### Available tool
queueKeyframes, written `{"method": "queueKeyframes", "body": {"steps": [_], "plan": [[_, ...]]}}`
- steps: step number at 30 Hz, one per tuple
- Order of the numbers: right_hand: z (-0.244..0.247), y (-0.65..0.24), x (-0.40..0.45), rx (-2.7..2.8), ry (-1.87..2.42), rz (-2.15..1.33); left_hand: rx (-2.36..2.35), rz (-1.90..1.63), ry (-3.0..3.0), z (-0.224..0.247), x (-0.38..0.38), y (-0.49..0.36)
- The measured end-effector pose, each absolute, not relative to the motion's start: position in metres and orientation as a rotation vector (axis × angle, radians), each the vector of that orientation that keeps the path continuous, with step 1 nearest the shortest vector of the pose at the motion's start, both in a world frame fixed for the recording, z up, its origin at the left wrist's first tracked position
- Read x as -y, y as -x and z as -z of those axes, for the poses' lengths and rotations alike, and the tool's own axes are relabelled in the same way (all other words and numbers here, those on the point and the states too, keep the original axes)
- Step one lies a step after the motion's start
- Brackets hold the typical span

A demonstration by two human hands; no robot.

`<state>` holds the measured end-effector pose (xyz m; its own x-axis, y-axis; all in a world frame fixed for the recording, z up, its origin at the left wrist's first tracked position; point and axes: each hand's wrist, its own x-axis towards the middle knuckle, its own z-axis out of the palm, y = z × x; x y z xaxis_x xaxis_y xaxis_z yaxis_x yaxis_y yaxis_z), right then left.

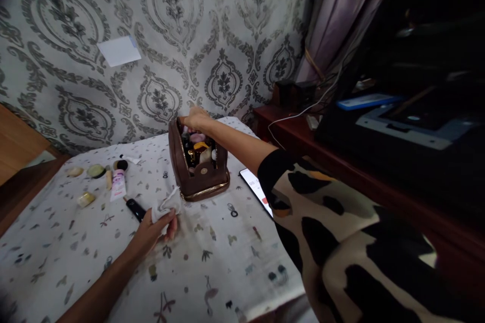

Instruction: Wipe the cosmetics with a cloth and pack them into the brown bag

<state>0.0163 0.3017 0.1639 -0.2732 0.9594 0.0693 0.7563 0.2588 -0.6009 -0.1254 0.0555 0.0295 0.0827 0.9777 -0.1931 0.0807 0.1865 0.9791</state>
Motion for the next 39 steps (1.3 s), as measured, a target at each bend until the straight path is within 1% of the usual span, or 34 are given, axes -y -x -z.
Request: {"method": "queueKeyframes", "body": {"steps": [7,13,16,20,26,30,32,34,37,39], "plan": [[-0.171,-0.019,-0.288,2.14,1.618,-0.575,-1.234,-0.976,-1.195,-0.025,-0.057,0.126],[-0.18,-0.035,-0.266,2.109,1.556,-0.461,-1.207,-1.025,-1.185,-0.035,-0.057,0.125],[-0.177,-0.041,-0.26,2.22,1.409,-0.318,-1.222,-1.069,-1.165,-0.04,-0.057,0.126],[-0.168,-0.041,-0.26,2.461,1.425,-0.016,-1.207,-1.108,-1.158,-0.041,-0.057,0.128],[-0.163,-0.039,-0.262,2.53,1.469,0.083,-1.172,-1.101,-1.21,-0.044,-0.057,0.13],[-0.17,-0.036,-0.245,2.359,1.382,0.157,-1.146,-1.193,-1.222,-0.05,-0.061,0.138],[-0.174,-0.032,-0.223,2.265,1.24,0.146,-1.179,-1.303,-1.198,-0.053,-0.064,0.146],[-0.174,-0.025,-0.193,2.22,1.067,0.048,-1.257,-1.423,-1.171,-0.055,-0.07,0.161],[-0.157,-0.011,-0.149,2.246,0.913,-0.205,-1.581,-1.53,-1.25,-0.055,-0.083,0.195],[-0.134,0.001,-0.126,2.333,0.774,-0.381,-1.873,-1.502,-1.313,-0.054,-0.091,0.224]]}}
